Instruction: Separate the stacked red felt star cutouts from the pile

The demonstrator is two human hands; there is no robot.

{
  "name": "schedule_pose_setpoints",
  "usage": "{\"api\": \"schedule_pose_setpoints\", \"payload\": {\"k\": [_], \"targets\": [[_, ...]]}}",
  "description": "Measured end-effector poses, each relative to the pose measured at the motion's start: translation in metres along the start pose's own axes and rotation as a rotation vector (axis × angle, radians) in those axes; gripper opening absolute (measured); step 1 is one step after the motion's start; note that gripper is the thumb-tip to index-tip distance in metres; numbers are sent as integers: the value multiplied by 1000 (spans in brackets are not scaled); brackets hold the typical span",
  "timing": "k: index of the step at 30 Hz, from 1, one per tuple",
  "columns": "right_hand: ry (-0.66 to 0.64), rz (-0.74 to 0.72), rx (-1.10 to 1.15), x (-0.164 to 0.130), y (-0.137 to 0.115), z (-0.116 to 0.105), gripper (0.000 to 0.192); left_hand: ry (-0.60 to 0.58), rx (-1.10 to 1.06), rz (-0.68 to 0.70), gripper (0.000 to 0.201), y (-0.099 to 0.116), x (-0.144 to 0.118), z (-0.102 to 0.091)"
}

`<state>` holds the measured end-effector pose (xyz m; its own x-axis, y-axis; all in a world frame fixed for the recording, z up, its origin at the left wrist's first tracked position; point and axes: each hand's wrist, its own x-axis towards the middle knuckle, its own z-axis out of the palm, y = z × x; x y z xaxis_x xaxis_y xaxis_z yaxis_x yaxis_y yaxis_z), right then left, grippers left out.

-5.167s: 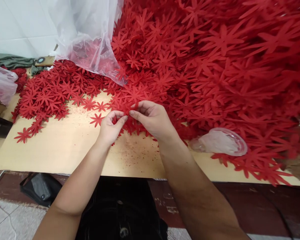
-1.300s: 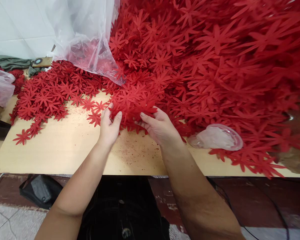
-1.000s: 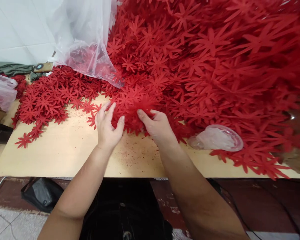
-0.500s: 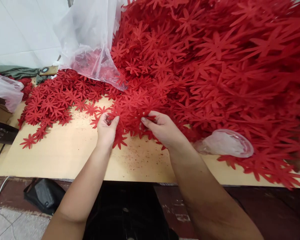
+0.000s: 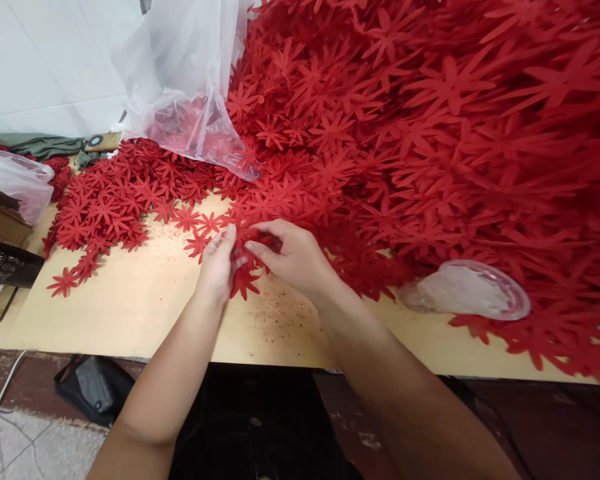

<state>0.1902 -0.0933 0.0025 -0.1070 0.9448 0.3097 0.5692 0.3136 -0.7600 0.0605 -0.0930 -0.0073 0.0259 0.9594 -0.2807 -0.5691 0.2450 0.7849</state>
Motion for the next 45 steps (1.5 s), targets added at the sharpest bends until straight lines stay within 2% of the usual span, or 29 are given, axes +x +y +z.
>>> {"api": "schedule_pose_setpoints", "payload": {"k": [3, 8, 13, 17, 19, 21, 24, 27, 32, 34, 37, 40, 43, 45], "targets": [[53, 82, 36, 1, 4, 10, 22, -38, -73, -120, 40, 6, 0, 0], [192, 86, 89, 4, 15, 3, 28, -132, -127, -248, 57, 15, -3, 0], [336, 68, -31, 15, 28, -15, 27, -238, -250, -252, 73, 16, -4, -4], [506, 58, -285, 26, 42, -33, 50, -330, -357, -194, 79, 16, -6, -6], [533, 9, -404, 22, 40, -34, 53, -360, -371, -165, 80, 17, -8, -6], [442, -81, -431, 11, 32, -26, 39, -392, -368, -155, 83, 18, -10, -5], [259, -185, -339, -9, 17, -8, 22, -436, -352, -167, 88, 22, -13, -3], [263, -187, -297, -22, 10, 1, 23, -452, -339, -176, 89, 25, -18, 1], [289, -136, -320, -27, 9, -8, 27, -410, -305, -105, 80, 30, -23, 5], [211, -140, -345, -29, 3, -6, 28, -323, -312, -7, 72, 32, -19, 0], [-33, -222, -409, -32, -10, 7, 38, -77, -393, 126, 57, 35, -3, -17], [-257, -216, -519, -27, -20, 22, 49, 160, -477, 131, 53, 40, 11, -36], [-386, -112, -598, -15, -20, 29, 36, 210, -532, 165, 49, 45, 16, -45], [-402, -85, -597, -7, -15, 27, 34, 199, -550, 167, 47, 47, 15, -44]]}}
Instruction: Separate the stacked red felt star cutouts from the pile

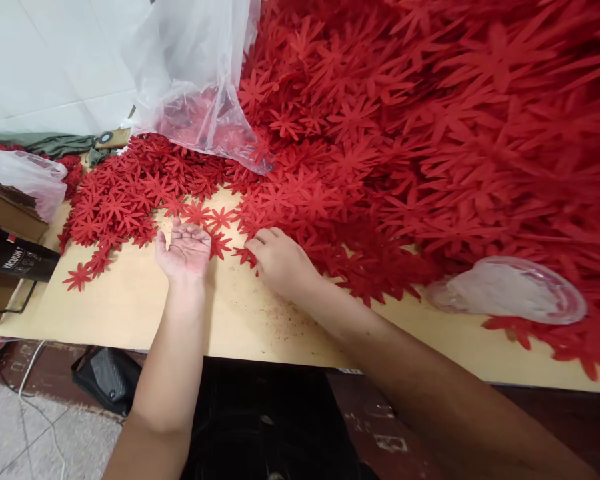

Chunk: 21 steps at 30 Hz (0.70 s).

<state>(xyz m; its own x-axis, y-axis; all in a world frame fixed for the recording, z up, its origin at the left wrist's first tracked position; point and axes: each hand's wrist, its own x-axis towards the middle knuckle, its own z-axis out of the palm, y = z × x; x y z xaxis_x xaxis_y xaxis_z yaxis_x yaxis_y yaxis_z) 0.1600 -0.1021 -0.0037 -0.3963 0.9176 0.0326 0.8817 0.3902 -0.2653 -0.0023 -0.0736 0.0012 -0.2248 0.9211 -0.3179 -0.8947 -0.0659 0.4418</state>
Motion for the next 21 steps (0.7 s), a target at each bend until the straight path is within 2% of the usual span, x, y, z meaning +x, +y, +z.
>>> {"api": "schedule_pose_setpoints", "payload": {"k": [2, 5, 8, 10, 12, 15, 18, 21], "targets": [[69, 14, 43, 5, 10, -4, 34, 0, -8, -16, 46, 0, -2, 2], [296, 66, 124, 12, 33, -20, 33, 29, -8, -10, 43, 1, -5, 6], [542, 150, 144, 23, 67, -44, 33, 70, 12, 43, 39, 3, -5, 8], [611, 254, 123, 30, 91, -57, 32, 87, 20, 79, 36, 5, -5, 9], [608, 358, 111, 35, 110, -60, 36, 102, 11, 102, 32, 7, -5, 8], [501, 398, 177, 32, 116, -46, 67, 104, 8, 109, 26, 7, -4, 6], [336, 327, 203, 22, 94, -22, 100, 85, 68, 106, 21, 6, -2, 5], [152, 265, 106, 16, 58, -7, 117, 127, 195, 93, 14, 1, 0, 5]]}}
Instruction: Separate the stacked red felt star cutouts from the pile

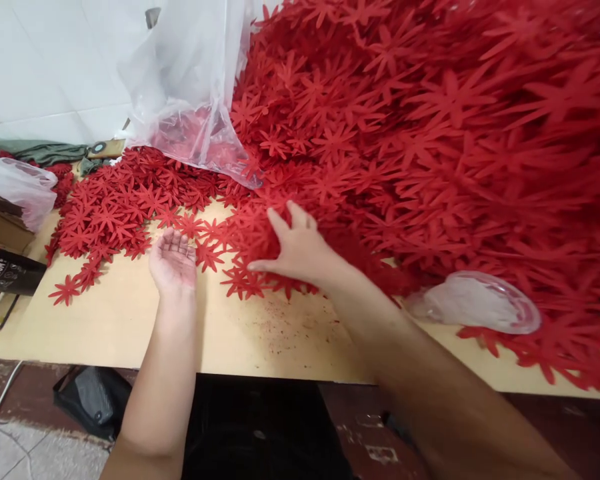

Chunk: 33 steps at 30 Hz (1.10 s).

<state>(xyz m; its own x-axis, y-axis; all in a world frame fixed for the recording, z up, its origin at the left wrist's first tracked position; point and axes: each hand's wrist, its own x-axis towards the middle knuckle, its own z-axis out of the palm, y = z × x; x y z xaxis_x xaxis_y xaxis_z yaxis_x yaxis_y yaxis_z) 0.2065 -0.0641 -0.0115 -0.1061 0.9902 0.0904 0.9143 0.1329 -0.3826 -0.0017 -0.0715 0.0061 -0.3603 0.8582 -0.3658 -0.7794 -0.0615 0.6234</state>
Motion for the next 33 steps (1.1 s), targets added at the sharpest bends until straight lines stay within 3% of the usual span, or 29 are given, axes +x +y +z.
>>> {"api": "schedule_pose_setpoints", "payload": {"k": [3, 6, 11, 15, 19, 21, 23, 28, 32, 33], "targets": [[-128, 4, -126, -8, -26, 2, 116, 31, 220, 32, 10, -8, 1, 3], [-177, 6, -181, -10, -38, -2, 113, -6, 378, 62, 12, -17, -1, 6], [-207, -77, -169, -13, -47, 3, 116, -168, 431, -115, 16, -37, -10, 5], [-163, -145, -169, -8, -50, 6, 87, -330, 559, -97, 17, -52, -14, 4], [-110, -161, -177, 8, -41, 2, 39, -424, 699, 76, 22, -57, -13, 1], [-76, -148, -167, 17, -34, -1, 31, -486, 767, 142, 26, -58, -12, -3], [-61, -142, -157, 27, -27, -7, 27, -477, 835, 171, 27, -59, -12, -6], [46, -123, -112, 59, -7, -50, 19, -493, 1051, 201, 34, -61, -15, -12], [371, -106, 25, 98, 24, -115, 7, -533, 1229, 236, 32, -64, -24, -11], [531, -132, 127, 108, 32, -134, 7, -558, 1287, 255, 32, -65, -27, -10]]}}
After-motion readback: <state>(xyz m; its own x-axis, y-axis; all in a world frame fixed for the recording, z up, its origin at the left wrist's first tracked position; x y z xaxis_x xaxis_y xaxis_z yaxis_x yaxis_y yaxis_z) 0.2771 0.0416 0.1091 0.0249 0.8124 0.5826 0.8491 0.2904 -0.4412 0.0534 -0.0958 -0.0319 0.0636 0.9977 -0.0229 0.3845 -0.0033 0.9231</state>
